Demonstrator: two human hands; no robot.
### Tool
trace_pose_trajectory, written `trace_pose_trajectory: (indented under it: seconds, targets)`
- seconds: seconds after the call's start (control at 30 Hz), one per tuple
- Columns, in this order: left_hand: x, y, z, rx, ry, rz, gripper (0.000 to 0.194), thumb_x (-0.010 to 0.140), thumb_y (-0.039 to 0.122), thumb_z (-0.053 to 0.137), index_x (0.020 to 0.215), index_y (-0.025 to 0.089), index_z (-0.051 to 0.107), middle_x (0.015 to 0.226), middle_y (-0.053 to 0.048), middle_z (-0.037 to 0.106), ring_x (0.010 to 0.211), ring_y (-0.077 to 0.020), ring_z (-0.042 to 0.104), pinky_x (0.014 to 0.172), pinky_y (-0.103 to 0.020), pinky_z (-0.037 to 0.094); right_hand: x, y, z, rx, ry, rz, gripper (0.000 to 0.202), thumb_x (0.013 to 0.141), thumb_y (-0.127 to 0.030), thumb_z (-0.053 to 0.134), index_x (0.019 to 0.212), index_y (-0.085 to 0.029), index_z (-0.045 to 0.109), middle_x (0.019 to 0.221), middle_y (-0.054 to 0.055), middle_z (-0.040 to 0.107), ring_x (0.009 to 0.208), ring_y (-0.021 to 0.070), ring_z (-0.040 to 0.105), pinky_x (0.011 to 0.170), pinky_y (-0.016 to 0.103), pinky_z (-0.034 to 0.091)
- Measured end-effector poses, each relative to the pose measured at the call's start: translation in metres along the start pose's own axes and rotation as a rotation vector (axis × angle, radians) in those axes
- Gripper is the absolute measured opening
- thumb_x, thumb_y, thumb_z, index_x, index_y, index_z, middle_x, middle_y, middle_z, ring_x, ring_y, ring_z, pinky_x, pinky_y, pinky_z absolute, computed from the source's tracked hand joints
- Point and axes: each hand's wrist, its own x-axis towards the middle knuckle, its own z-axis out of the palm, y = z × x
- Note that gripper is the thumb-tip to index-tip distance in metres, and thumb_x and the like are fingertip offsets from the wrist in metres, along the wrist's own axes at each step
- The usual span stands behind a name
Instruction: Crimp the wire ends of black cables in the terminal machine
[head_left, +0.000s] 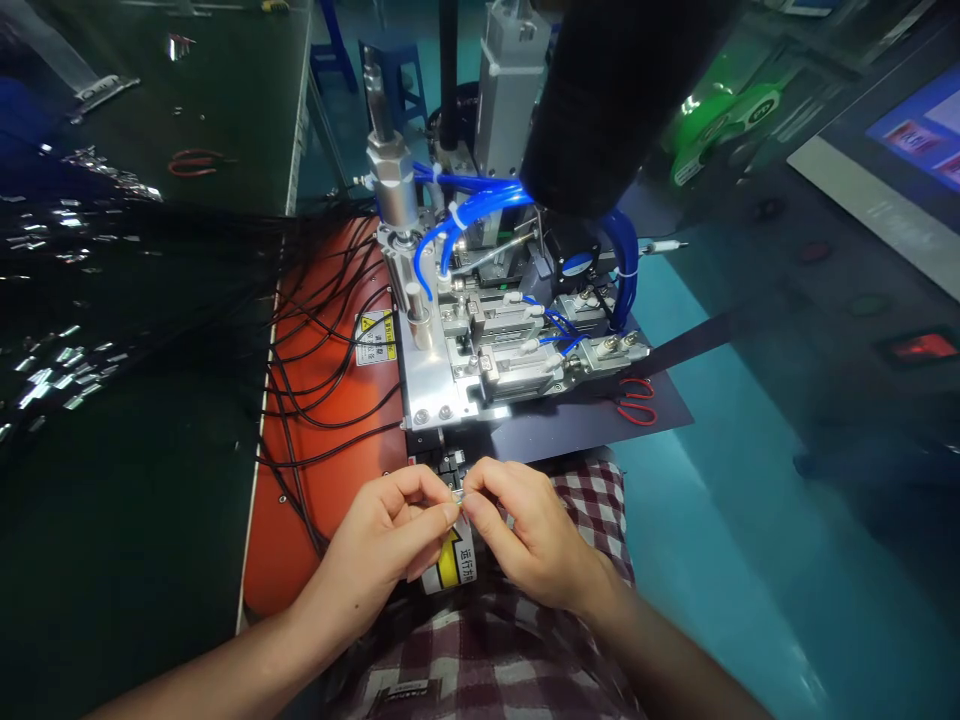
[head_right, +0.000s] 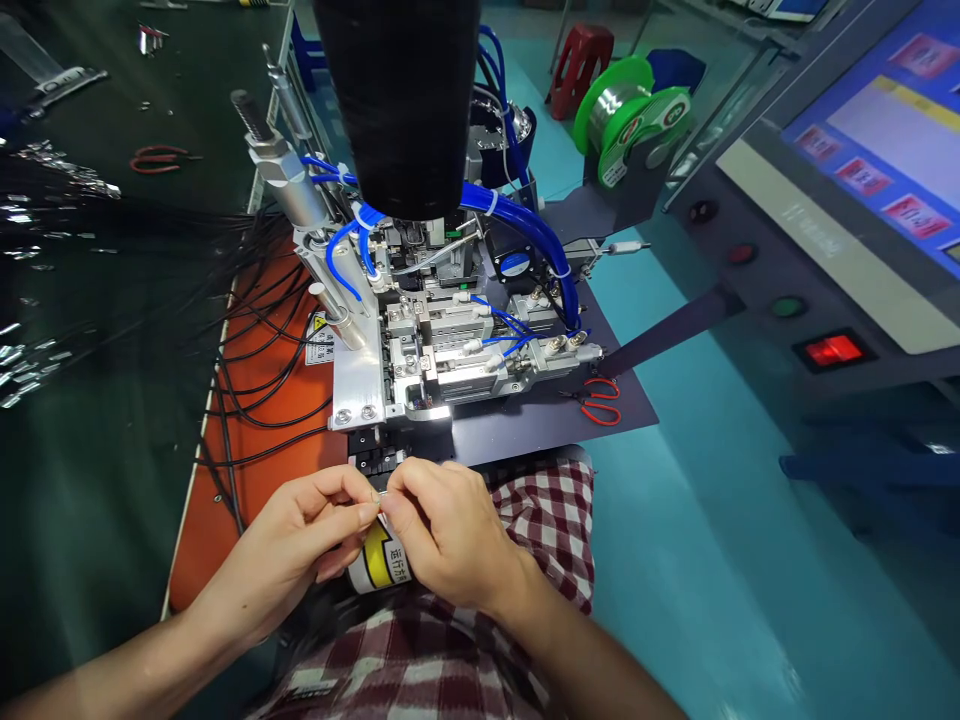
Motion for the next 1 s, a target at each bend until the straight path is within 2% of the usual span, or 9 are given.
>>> trace_pose_trajectory:
  seconds: [0.13, 0.23, 0.33, 0.4, 0.47, 0.6, 0.8, 0.9, 1.0]
  targets:
    - [0.002, 0.003, -0.001, 0.031, -0.044, -0.033, 0.021, 0.079, 0.032, 0.061, 0.07, 0.016, 0.051, 0.045, 0.009, 0.035, 0.039, -0.0044, 0.029, 0.039, -0.017, 0.018, 0.002, 0.006, -0.002, 0.067, -0.068, -0.08, 0.022, 0.091, -0.02, 0.041, 0.071, -0.02, 0.049, 0.065, -0.001, 0.05, 0.059, 0.0139, 0.042, 0.061, 0.029, 0.032]
    - [0.003, 0.008, -0.002, 0.115, -0.071, -0.041, 0.021, 0.08, 0.036, 0.059, 0.072, 0.017, 0.054, 0.043, 0.009, 0.033, 0.037, -0.0046, 0.026, 0.037, -0.018, 0.017, 0.002, 0.012, 0.002, 0.238, -0.041, -0.047, 0.021, 0.091, -0.022, 0.043, 0.071, -0.02, 0.049, 0.066, -0.001, 0.05, 0.061, 0.0139, 0.044, 0.062, 0.028, 0.034]
    - [0.002, 0.01, -0.005, 0.362, 0.009, 0.132, 0.017, 0.081, 0.034, 0.058, 0.078, 0.018, 0.061, 0.057, 0.003, 0.052, 0.047, -0.0083, 0.042, 0.043, -0.019, 0.032, 0.003, 0.02, 0.006, 0.403, 0.008, 0.015, 0.022, 0.091, -0.025, 0.045, 0.07, -0.02, 0.049, 0.067, -0.001, 0.048, 0.061, 0.0134, 0.045, 0.059, 0.026, 0.036]
    - [0.002, 0.009, -0.008, 0.585, 0.107, 0.305, 0.013, 0.083, 0.029, 0.056, 0.084, 0.02, 0.065, 0.076, -0.002, 0.061, 0.066, -0.0139, 0.055, 0.058, -0.023, 0.043, 0.005, 0.026, 0.009, 0.469, 0.059, 0.058, 0.024, 0.091, -0.028, 0.045, 0.069, -0.02, 0.048, 0.066, -0.002, 0.046, 0.06, 0.0132, 0.043, 0.058, 0.026, 0.036]
    - [0.003, 0.006, -0.013, 0.76, 0.179, 0.433, 0.014, 0.085, 0.026, 0.053, 0.089, 0.021, 0.066, 0.086, -0.004, 0.063, 0.08, -0.0178, 0.058, 0.069, -0.026, 0.046, 0.008, 0.033, 0.01, 0.504, 0.104, 0.102, 0.025, 0.091, -0.031, 0.046, 0.068, -0.019, 0.048, 0.065, -0.002, 0.044, 0.06, 0.0132, 0.041, 0.057, 0.026, 0.036]
    - [0.01, -0.004, -0.024, 0.966, 0.189, 0.617, 0.021, 0.089, 0.02, 0.045, 0.1, 0.018, 0.064, 0.089, -0.006, 0.059, 0.081, -0.0168, 0.058, 0.074, -0.027, 0.047, 0.014, 0.047, 0.016, 0.515, 0.126, 0.138, 0.027, 0.09, -0.035, 0.048, 0.068, -0.019, 0.047, 0.066, -0.001, 0.043, 0.06, 0.0131, 0.04, 0.057, 0.026, 0.036]
    - [0.019, -0.011, -0.036, 1.178, 0.105, 0.73, 0.035, 0.09, 0.012, 0.04, 0.119, 0.02, 0.057, 0.092, -0.007, 0.055, 0.08, -0.0157, 0.058, 0.066, -0.024, 0.048, 0.019, 0.055, 0.025, 0.536, 0.131, 0.17, 0.026, 0.09, -0.036, 0.049, 0.07, -0.019, 0.048, 0.067, -0.001, 0.044, 0.061, 0.0132, 0.041, 0.058, 0.026, 0.036]
    - [0.019, -0.012, -0.039, 1.287, 0.119, 0.762, 0.041, 0.088, 0.01, 0.039, 0.122, 0.022, 0.057, 0.083, -0.005, 0.052, 0.071, -0.0162, 0.056, 0.058, -0.025, 0.047, 0.02, 0.055, 0.027, 0.551, 0.137, 0.168, 0.024, 0.09, -0.032, 0.048, 0.071, -0.019, 0.048, 0.067, -0.002, 0.043, 0.061, 0.0125, 0.039, 0.057, 0.025, 0.035]
    - [0.019, -0.013, -0.039, 1.34, 0.125, 0.788, 0.041, 0.087, 0.009, 0.038, 0.122, 0.02, 0.058, 0.084, -0.007, 0.052, 0.072, -0.0181, 0.057, 0.059, -0.027, 0.048, 0.021, 0.056, 0.028, 0.548, 0.135, 0.161, 0.022, 0.091, -0.029, 0.048, 0.072, -0.019, 0.048, 0.068, -0.002, 0.042, 0.061, 0.0121, 0.039, 0.057, 0.025, 0.035]
